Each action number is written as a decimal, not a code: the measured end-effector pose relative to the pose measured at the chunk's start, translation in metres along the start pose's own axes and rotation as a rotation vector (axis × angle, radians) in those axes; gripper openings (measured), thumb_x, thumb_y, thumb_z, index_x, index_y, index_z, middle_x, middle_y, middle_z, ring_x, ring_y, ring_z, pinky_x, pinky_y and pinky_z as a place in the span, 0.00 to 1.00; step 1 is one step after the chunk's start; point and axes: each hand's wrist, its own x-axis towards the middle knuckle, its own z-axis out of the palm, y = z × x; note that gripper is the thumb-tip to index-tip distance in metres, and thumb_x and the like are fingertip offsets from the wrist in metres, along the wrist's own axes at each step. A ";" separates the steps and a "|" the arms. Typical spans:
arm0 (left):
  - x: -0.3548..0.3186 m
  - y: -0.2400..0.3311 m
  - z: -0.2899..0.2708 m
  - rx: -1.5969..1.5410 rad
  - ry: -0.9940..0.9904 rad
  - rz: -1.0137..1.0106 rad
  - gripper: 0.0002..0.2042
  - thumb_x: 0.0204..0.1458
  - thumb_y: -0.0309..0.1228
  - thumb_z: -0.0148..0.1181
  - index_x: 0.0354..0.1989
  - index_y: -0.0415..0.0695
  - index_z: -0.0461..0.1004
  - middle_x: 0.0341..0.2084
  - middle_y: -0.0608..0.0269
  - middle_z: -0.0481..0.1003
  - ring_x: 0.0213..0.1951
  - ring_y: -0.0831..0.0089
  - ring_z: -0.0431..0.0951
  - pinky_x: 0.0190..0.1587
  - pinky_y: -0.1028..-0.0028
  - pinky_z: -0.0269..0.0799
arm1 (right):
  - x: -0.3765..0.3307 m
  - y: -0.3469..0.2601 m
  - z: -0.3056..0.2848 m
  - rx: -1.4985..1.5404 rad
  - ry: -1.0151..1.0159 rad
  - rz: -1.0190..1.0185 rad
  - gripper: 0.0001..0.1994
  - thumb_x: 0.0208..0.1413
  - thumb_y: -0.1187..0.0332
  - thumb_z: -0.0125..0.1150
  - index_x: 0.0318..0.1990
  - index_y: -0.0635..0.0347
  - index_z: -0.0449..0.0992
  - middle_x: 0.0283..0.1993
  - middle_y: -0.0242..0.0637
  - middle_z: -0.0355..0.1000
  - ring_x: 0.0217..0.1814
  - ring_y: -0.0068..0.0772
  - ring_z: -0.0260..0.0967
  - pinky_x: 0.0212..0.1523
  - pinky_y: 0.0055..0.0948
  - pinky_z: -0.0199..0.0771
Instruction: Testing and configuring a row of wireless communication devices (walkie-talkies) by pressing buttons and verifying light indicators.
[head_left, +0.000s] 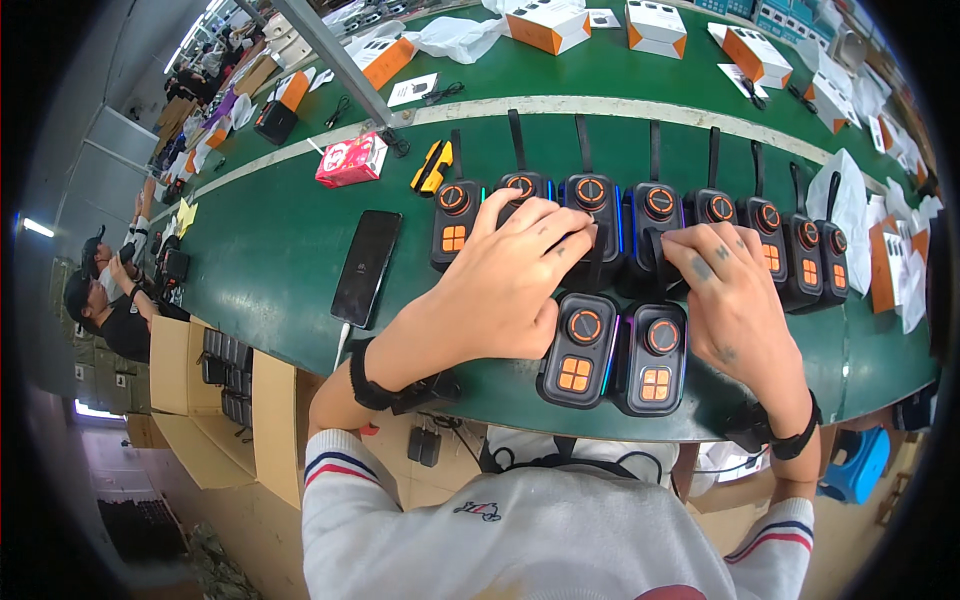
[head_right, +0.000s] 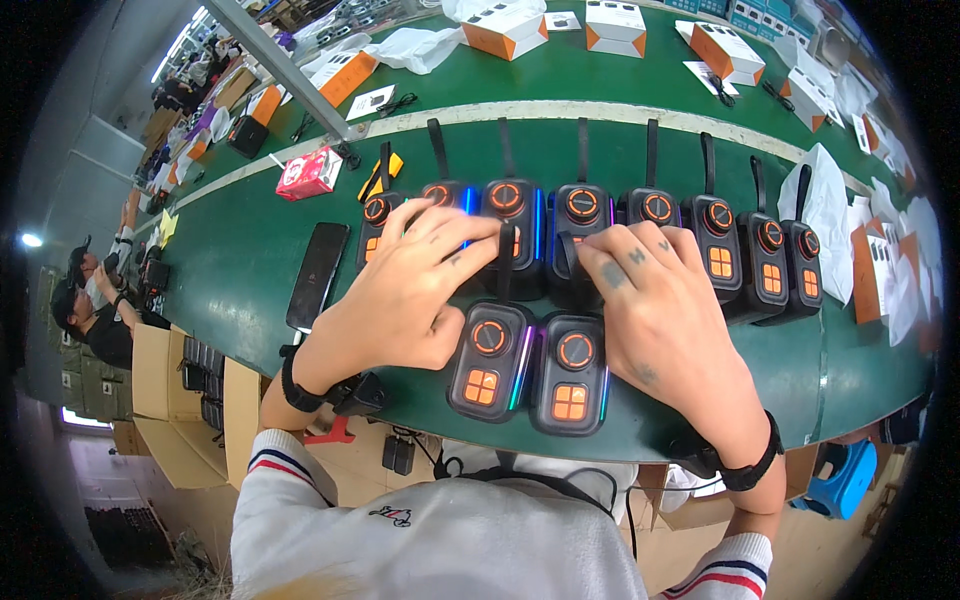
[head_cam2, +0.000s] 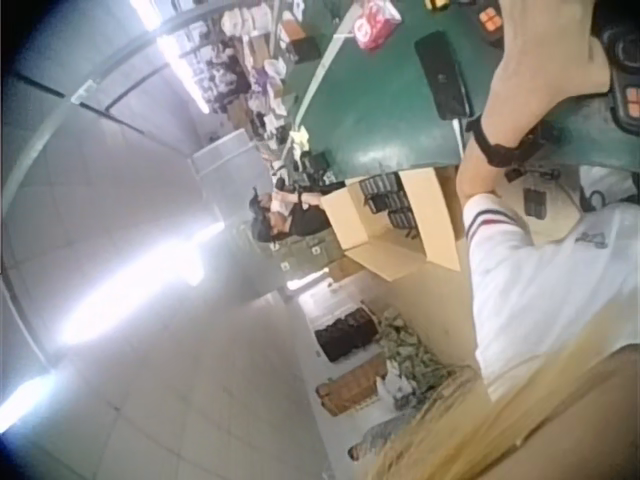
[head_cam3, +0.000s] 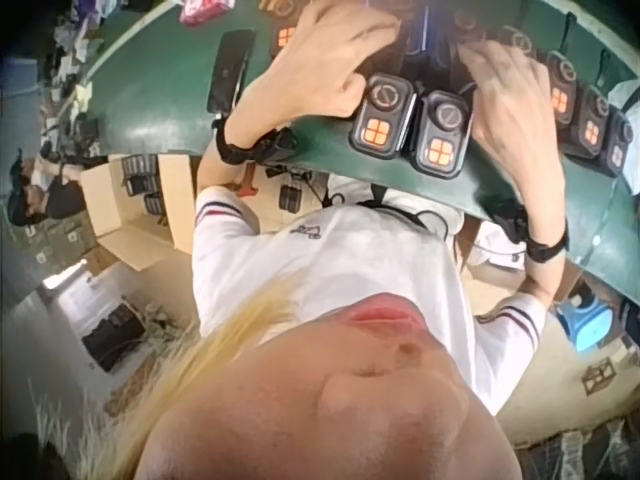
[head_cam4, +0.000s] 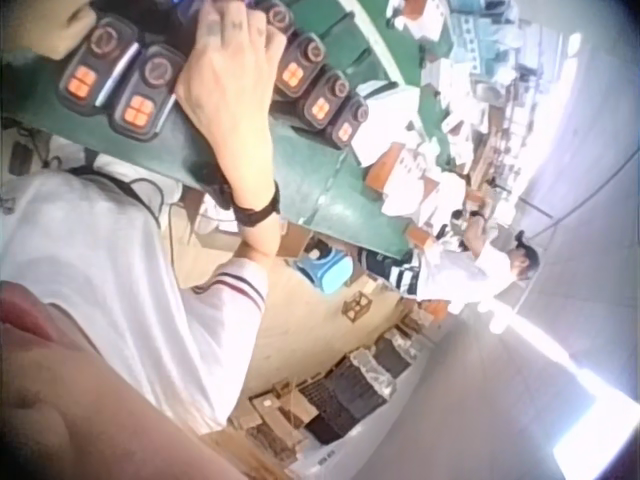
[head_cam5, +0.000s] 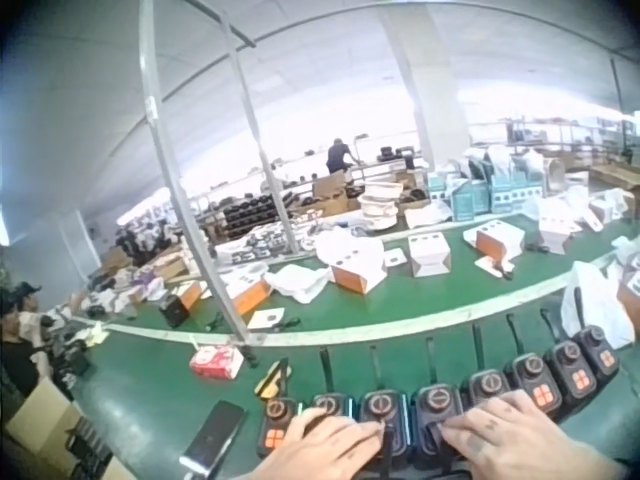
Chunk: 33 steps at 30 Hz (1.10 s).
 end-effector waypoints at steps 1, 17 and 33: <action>-0.001 0.001 0.000 0.012 -0.006 -0.009 0.24 0.26 0.21 0.51 0.41 0.34 0.70 0.46 0.52 0.69 0.50 0.57 0.68 0.59 0.52 0.53 | 0.000 0.000 0.000 0.000 0.000 0.003 0.19 0.36 0.81 0.55 0.42 0.69 0.74 0.42 0.40 0.68 0.45 0.39 0.65 0.50 0.36 0.61; -0.011 0.005 0.006 0.215 0.031 0.029 0.21 0.34 0.26 0.57 0.43 0.39 0.74 0.50 0.60 0.68 0.54 0.58 0.63 0.59 0.47 0.51 | -0.021 0.004 0.005 -0.089 0.057 -0.020 0.21 0.38 0.78 0.55 0.46 0.65 0.75 0.49 0.37 0.68 0.51 0.40 0.63 0.55 0.40 0.58; 0.016 0.010 -0.020 0.300 -0.134 0.046 0.20 0.30 0.20 0.54 0.39 0.41 0.72 0.48 0.61 0.68 0.55 0.57 0.64 0.61 0.47 0.51 | -0.038 0.010 0.001 -0.267 0.100 0.139 0.21 0.37 0.77 0.55 0.45 0.65 0.75 0.48 0.35 0.69 0.51 0.38 0.64 0.57 0.42 0.56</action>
